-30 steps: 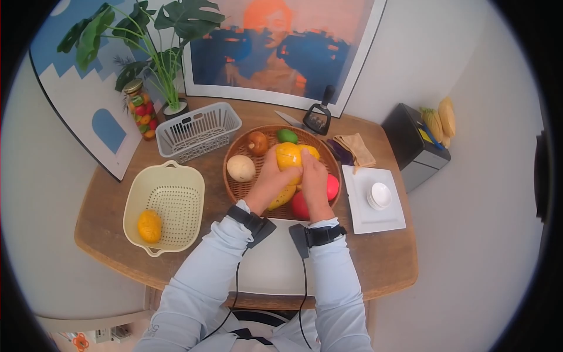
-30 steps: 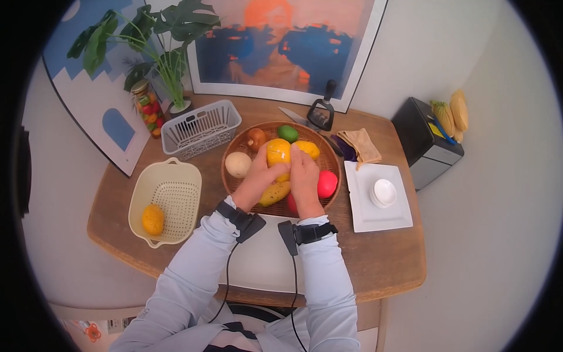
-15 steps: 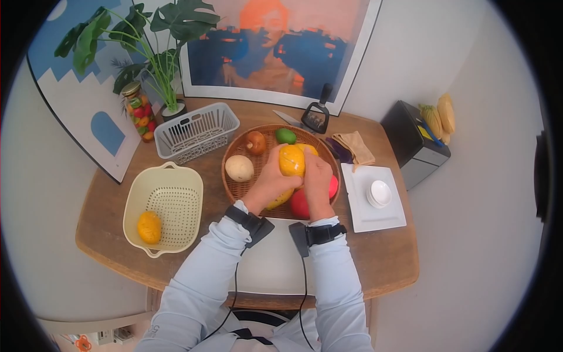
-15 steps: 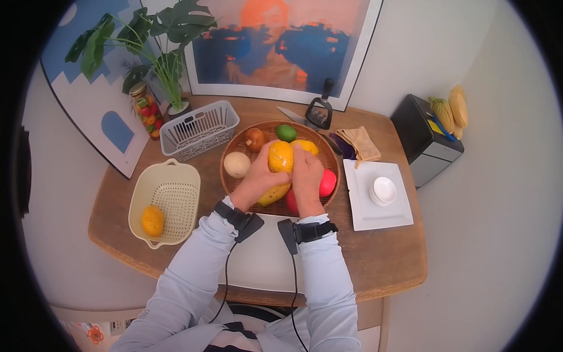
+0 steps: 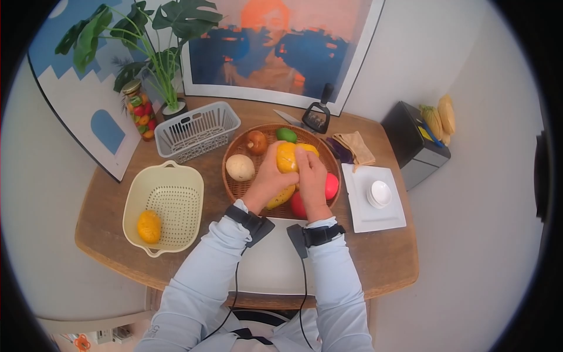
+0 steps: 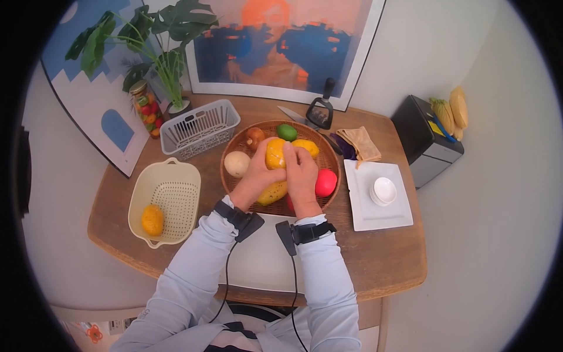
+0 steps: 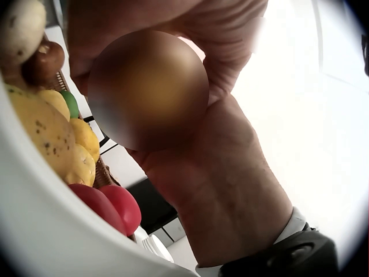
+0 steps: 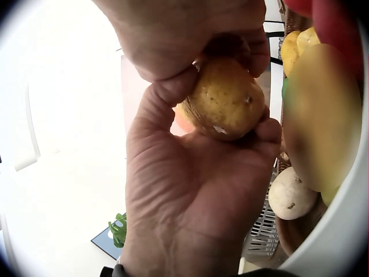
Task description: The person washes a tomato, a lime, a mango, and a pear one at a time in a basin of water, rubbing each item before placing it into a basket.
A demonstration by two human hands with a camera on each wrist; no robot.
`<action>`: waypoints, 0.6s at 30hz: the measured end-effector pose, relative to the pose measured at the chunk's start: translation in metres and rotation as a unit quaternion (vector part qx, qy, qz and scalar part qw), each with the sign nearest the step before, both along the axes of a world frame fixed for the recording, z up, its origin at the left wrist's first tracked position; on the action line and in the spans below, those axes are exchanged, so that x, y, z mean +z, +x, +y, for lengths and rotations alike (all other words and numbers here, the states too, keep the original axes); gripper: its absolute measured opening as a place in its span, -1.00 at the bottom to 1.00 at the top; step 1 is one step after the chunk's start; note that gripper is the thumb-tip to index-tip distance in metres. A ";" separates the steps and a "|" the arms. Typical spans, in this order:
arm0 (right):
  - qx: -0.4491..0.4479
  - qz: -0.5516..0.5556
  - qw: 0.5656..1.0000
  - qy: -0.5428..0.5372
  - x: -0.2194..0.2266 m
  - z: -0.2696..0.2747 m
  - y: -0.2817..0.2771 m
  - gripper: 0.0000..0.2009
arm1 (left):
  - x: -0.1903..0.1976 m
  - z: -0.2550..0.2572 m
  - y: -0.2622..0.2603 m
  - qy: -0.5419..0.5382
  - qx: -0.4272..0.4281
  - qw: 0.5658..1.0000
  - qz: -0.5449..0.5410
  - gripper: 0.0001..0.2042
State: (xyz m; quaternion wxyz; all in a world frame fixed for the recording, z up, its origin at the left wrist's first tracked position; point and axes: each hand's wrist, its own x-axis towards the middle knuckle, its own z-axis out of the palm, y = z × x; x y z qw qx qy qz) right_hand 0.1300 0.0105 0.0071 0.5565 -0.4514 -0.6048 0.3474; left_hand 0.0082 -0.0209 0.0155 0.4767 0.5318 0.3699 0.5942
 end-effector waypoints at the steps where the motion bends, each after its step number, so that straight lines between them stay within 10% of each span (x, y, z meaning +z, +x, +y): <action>1: 0.001 0.024 0.999 -0.024 -0.002 0.004 0.003 -0.62 | -0.001 -0.001 0.000 0.009 -0.003 0.999 0.033 -0.30; 18: 0.024 0.269 0.959 -0.085 0.006 0.005 0.013 -0.70 | 0.006 -0.009 0.006 -0.070 -0.034 0.995 -0.061 -0.64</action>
